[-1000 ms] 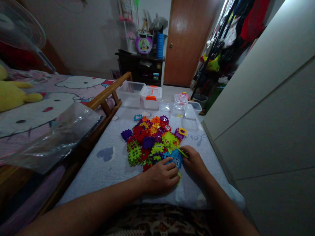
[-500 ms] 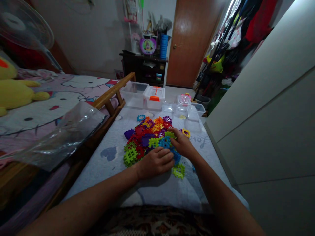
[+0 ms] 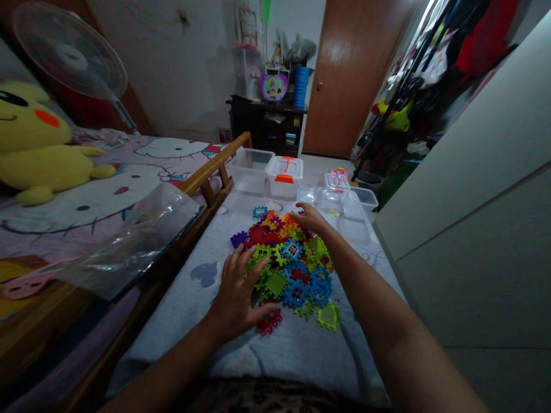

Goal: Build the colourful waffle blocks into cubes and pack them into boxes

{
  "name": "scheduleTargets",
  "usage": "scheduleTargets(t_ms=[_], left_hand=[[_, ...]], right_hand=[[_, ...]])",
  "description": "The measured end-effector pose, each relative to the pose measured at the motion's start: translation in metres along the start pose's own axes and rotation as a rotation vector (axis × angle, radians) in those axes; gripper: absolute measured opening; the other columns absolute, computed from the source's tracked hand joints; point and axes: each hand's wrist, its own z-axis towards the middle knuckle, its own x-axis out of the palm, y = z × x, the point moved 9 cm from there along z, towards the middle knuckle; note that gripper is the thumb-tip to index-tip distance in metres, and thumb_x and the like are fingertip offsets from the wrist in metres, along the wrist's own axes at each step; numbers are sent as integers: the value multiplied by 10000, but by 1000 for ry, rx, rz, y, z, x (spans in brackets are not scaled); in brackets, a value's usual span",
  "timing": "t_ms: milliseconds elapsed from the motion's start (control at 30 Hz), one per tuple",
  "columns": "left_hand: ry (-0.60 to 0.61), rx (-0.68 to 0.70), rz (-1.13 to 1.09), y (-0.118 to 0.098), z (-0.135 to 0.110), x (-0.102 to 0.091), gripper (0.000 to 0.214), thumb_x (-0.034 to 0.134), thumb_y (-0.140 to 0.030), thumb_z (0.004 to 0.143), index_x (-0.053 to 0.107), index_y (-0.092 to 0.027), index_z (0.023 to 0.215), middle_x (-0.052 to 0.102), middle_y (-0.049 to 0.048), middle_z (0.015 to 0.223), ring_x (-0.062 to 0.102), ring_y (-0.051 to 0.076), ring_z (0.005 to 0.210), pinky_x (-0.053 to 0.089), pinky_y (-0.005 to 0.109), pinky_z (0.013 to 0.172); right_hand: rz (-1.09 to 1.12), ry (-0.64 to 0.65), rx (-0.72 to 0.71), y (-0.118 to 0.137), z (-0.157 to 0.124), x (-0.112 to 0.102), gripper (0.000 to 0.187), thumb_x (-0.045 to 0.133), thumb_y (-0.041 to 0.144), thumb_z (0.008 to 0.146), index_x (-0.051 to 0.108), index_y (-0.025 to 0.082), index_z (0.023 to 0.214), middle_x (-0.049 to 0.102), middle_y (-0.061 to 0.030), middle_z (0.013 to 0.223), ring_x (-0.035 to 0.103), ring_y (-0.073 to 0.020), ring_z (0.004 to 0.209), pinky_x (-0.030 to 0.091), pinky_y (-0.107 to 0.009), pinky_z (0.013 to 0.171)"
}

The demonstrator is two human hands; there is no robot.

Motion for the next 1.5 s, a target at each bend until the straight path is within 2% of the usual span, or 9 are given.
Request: scheduleTargets(t_ms=[100, 200, 300, 433, 567, 733, 1067, 1267, 1500], left_hand=[[148, -36, 25, -3, -26, 17, 1113, 781, -626, 633, 214, -301, 1535, 157, 158, 1611, 95, 493, 1460, 236, 711, 1101], [201, -58, 56, -6, -32, 28, 1170, 823, -549, 606, 178, -301, 1549, 134, 146, 1625, 88, 495, 1461, 232, 722, 1102], [190, -70, 62, -6, -22, 34, 1163, 833, -490, 612, 172, -296, 1550, 167, 144, 1617, 150, 479, 1453, 241, 701, 1115], [153, -91, 50, -5, -5, 40, 1026, 773, -434, 710, 185, -294, 1539, 208, 155, 1602, 253, 424, 1432, 242, 656, 1132], [92, -76, 18, -7, 9, 43, 908, 721, -359, 755, 240, -267, 1519, 229, 167, 1593, 289, 395, 1424, 279, 601, 1125], [82, -63, 0, -12, 27, 49, 848, 719, -294, 748, 316, -239, 1493, 269, 174, 1574, 333, 380, 1402, 340, 566, 1106], [40, 6, -50, -28, 68, 52, 743, 734, -303, 770, 417, -195, 1433, 369, 163, 1512, 383, 356, 1365, 400, 530, 1093], [57, 63, -117, -31, 103, 50, 770, 744, -338, 760, 402, -199, 1436, 445, 142, 1460, 430, 330, 1325, 399, 510, 1097], [209, 37, -93, -25, 139, 64, 744, 717, -381, 787, 402, -174, 1429, 587, 143, 1312, 559, 309, 1185, 443, 482, 1003]], right_hand=[[-163, 109, 38, -1, 11, 21, 717, 542, 609, 870, 478, 161, 1426, 515, -172, 1451, 455, -347, 1344, 334, -512, 1095], [-241, 166, 21, 1, 11, 34, 753, 458, 683, 885, 441, 194, 1457, 511, -165, 1461, 432, -361, 1364, 288, -558, 1104], [-250, 186, -19, 7, 4, 36, 713, 458, 668, 895, 478, 197, 1429, 595, -151, 1376, 523, -339, 1287, 356, -501, 1064], [-194, 256, -102, 17, -11, 34, 591, 511, 581, 905, 594, 161, 1313, 703, -130, 1200, 648, -281, 1095, 461, -372, 937], [-47, 262, -177, 24, -26, 31, 473, 586, 495, 877, 671, 166, 1206, 743, -95, 1057, 684, -226, 896, 497, -303, 796], [231, 288, -221, 27, -41, 36, 369, 650, 397, 824, 704, 171, 1111, 726, -25, 782, 635, -161, 655, 479, -256, 631], [738, 342, -150, 12, -49, 26, 430, 636, 324, 782, 640, 171, 1184, 674, 17, 774, 559, -102, 598, 455, -213, 562], [967, 249, -25, -8, -51, 9, 451, 658, 336, 724, 636, 204, 1154, 693, 20, 831, 614, -136, 660, 486, -250, 612], [1012, 47, 166, -44, -49, -6, 361, 660, 333, 689, 656, 190, 1020, 689, 19, 741, 633, -154, 629, 510, -280, 620]])
